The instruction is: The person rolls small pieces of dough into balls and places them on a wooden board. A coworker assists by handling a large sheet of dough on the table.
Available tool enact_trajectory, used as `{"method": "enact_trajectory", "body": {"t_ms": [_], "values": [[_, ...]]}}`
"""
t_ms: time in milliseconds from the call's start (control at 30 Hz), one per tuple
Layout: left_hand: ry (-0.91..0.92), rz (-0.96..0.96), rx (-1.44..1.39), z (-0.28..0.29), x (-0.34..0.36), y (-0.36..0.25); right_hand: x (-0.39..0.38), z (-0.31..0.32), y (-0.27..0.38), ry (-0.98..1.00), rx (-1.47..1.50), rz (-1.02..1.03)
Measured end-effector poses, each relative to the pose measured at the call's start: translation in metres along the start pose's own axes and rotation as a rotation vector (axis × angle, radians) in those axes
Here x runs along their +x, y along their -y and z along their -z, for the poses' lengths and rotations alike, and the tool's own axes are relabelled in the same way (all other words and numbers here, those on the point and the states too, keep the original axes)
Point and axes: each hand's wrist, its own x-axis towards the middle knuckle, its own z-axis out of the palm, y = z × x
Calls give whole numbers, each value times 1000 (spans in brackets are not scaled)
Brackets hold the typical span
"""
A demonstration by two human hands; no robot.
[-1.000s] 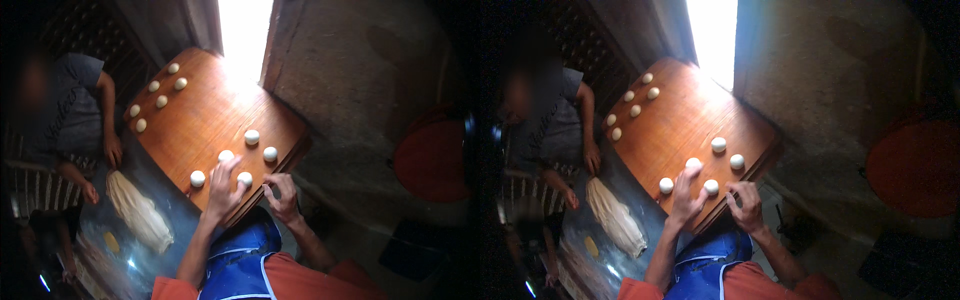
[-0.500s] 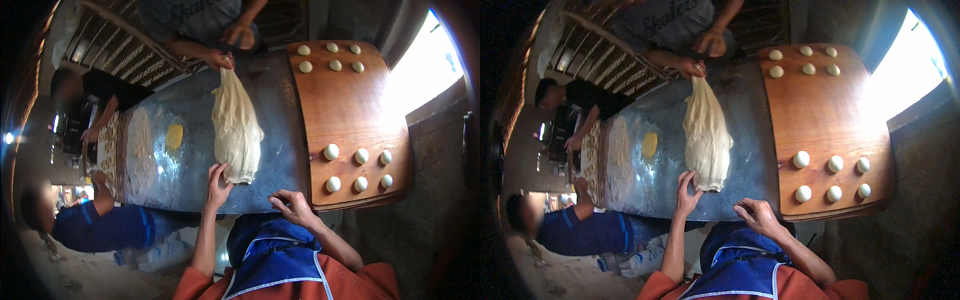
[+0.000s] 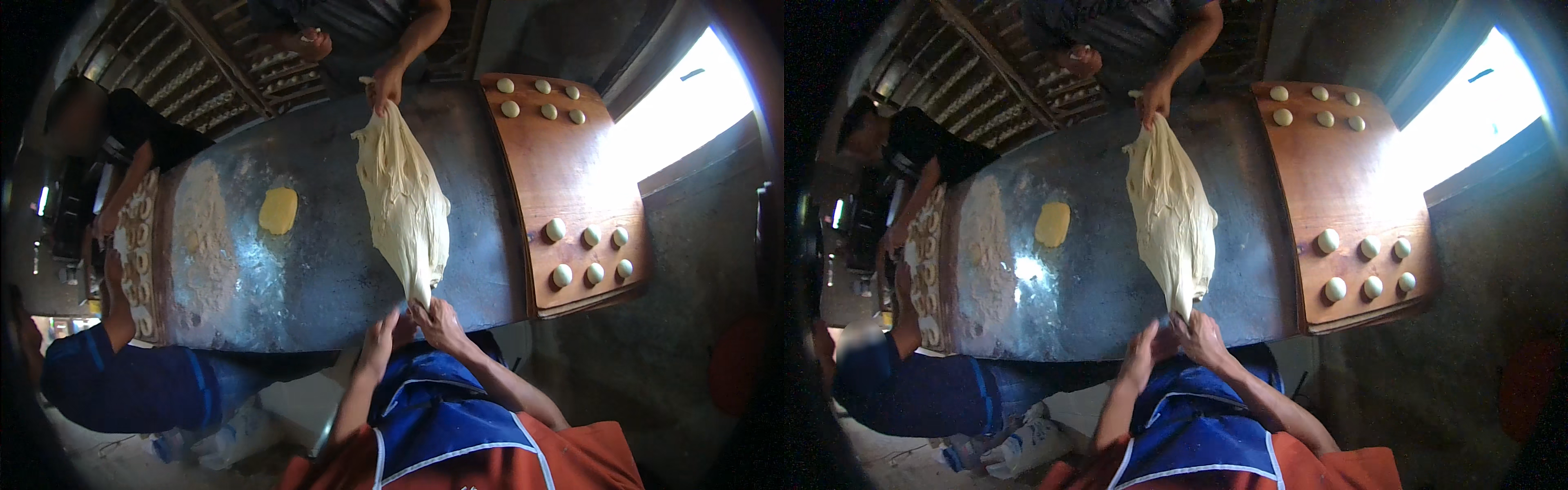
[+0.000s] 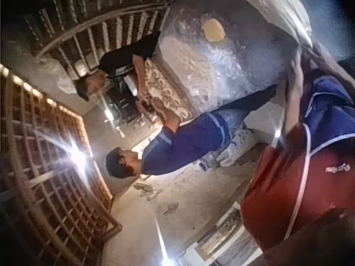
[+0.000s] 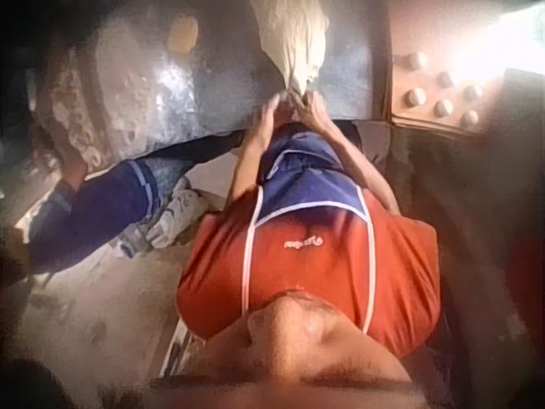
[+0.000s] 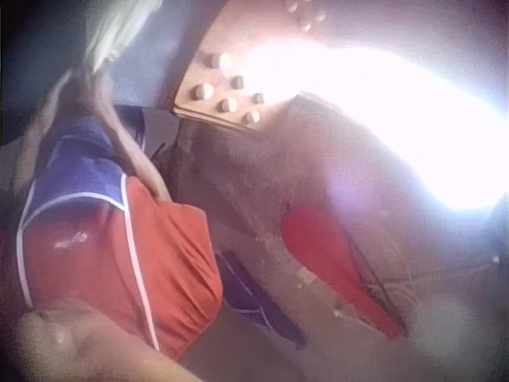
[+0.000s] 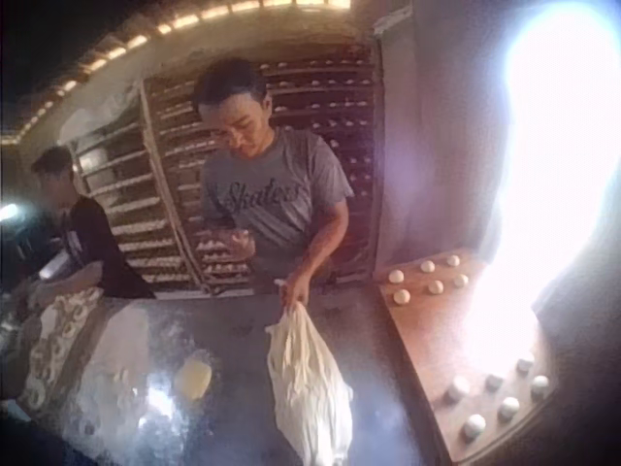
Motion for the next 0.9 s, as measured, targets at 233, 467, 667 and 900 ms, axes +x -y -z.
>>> {"method": "enact_trajectory", "body": {"t_ms": [233, 467, 667, 900], "values": [[737, 672, -1100, -38, 76, -25, -85, 20, 54, -154, -376, 259], [247, 204, -432, -15, 44, -24, -75, 53, 133, 311, 251, 530], [47, -725, 866, 31, 43, 7, 57, -28, 88, 371, 431, 338], [704, -786, 719, -25, -70, -109, 86, -67, 71, 346, 342, 331]]}}
